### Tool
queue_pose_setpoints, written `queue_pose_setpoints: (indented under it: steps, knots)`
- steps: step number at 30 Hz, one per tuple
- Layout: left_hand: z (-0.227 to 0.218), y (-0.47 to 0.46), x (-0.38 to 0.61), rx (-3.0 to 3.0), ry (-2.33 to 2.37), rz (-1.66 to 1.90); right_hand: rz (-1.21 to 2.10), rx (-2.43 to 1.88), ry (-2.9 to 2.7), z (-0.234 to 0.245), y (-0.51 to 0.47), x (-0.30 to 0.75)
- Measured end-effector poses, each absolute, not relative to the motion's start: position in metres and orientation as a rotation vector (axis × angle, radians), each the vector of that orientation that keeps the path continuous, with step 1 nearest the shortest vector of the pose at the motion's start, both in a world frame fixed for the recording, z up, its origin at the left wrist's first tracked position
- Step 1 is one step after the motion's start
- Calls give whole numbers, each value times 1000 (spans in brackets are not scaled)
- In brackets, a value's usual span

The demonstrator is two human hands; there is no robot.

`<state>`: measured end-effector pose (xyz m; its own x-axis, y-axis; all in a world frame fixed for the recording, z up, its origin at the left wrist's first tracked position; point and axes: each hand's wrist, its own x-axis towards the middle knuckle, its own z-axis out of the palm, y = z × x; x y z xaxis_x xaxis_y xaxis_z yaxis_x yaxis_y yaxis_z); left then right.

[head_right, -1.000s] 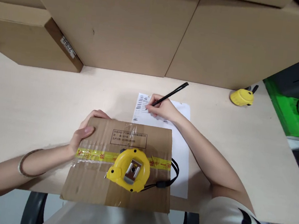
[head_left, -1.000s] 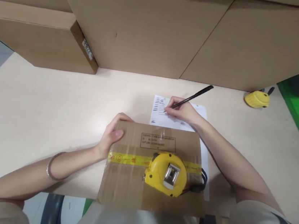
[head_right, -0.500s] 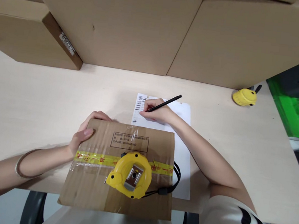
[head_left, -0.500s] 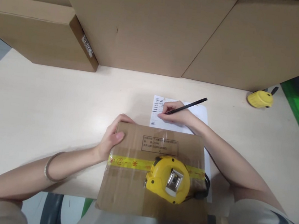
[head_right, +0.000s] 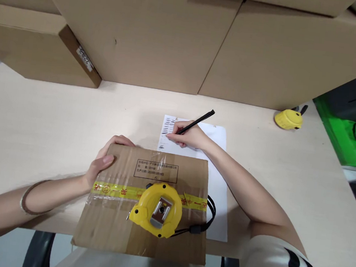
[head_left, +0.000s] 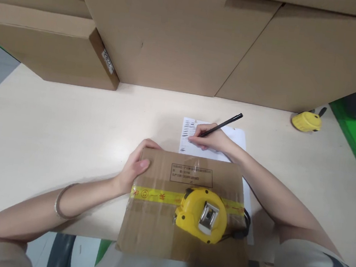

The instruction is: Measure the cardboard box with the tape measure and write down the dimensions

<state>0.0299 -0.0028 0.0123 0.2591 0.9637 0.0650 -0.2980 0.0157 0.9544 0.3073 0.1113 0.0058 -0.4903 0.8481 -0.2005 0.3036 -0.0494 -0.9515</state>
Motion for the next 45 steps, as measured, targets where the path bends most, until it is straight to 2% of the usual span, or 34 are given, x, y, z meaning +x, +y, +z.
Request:
queue_pose_setpoints:
  steps: [45]
  knots:
    - [8, -4, 28, 1124, 765, 1137, 1574, -1276, -1835, 13, 116, 312]
